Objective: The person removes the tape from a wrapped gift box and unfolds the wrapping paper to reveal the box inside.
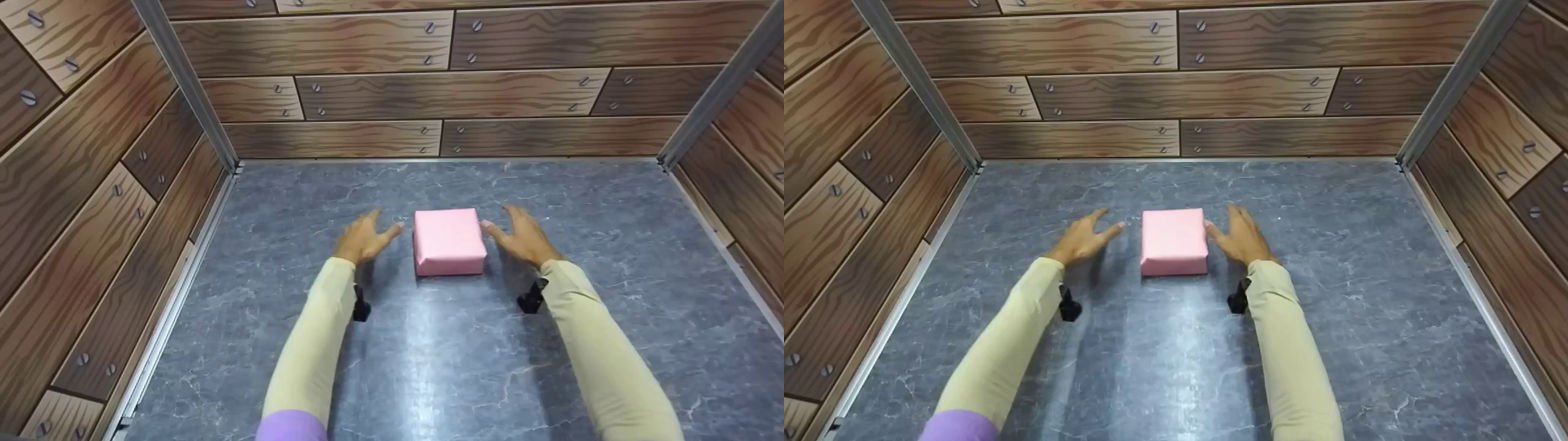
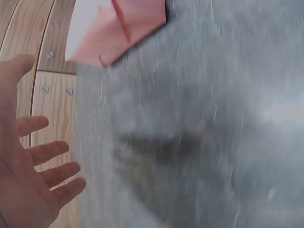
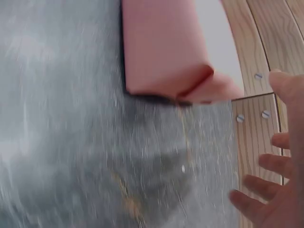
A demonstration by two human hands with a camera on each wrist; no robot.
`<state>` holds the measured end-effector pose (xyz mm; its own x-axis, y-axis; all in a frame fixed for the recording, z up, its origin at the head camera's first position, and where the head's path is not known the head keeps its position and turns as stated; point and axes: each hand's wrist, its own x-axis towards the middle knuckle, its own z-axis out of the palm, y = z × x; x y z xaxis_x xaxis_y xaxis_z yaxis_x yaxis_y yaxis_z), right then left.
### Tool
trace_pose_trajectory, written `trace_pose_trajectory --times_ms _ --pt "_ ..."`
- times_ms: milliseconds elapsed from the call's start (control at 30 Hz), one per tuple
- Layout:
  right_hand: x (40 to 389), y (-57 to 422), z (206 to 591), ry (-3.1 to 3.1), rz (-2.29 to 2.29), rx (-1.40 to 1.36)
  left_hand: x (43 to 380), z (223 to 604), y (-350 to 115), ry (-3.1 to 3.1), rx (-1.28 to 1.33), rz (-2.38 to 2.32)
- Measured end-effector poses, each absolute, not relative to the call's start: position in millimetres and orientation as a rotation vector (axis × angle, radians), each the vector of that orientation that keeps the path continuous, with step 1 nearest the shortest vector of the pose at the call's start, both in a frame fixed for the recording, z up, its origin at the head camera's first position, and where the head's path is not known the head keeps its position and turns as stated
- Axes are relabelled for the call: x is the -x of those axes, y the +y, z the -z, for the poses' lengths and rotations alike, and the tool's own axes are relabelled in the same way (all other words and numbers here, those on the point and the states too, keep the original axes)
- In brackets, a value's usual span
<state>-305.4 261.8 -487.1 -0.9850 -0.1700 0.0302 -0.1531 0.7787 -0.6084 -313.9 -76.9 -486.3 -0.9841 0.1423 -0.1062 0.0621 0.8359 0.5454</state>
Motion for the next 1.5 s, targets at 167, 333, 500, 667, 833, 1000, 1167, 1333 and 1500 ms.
trace_pose_trajectory --times_ms 167,333,500,667,833,1000,1167,1333,1500 --pt "307 251 492 2.815 1.161 0.219 309 495 -52 2.695 -0.171 -1.141" --pt "304 241 498 2.715 1.241 0.165 304 505 -37 2.489 -0.112 -1.423" --pt "304 234 503 2.606 1.343 0.098 302 508 -29 2.267 -0.021 -1.659" --pt "304 230 504 2.566 1.387 0.048 301 510 -23 2.149 0.037 -1.753" --pt "304 229 505 2.553 1.419 0.029 300 509 -20 2.151 0.033 -1.783" --pt "304 228 506 2.601 1.416 0.059 299 508 -18 2.266 -0.05 -1.7" --pt "303 227 506 2.635 1.447 0.118 299 507 -15 2.299 -0.13 -1.688" --pt "302 226 504 2.671 1.469 0.152 302 506 -9 2.255 -0.077 -1.75" --pt "303 223 499 2.638 1.542 0.103 303 498 -6 2.252 0.032 -1.762"
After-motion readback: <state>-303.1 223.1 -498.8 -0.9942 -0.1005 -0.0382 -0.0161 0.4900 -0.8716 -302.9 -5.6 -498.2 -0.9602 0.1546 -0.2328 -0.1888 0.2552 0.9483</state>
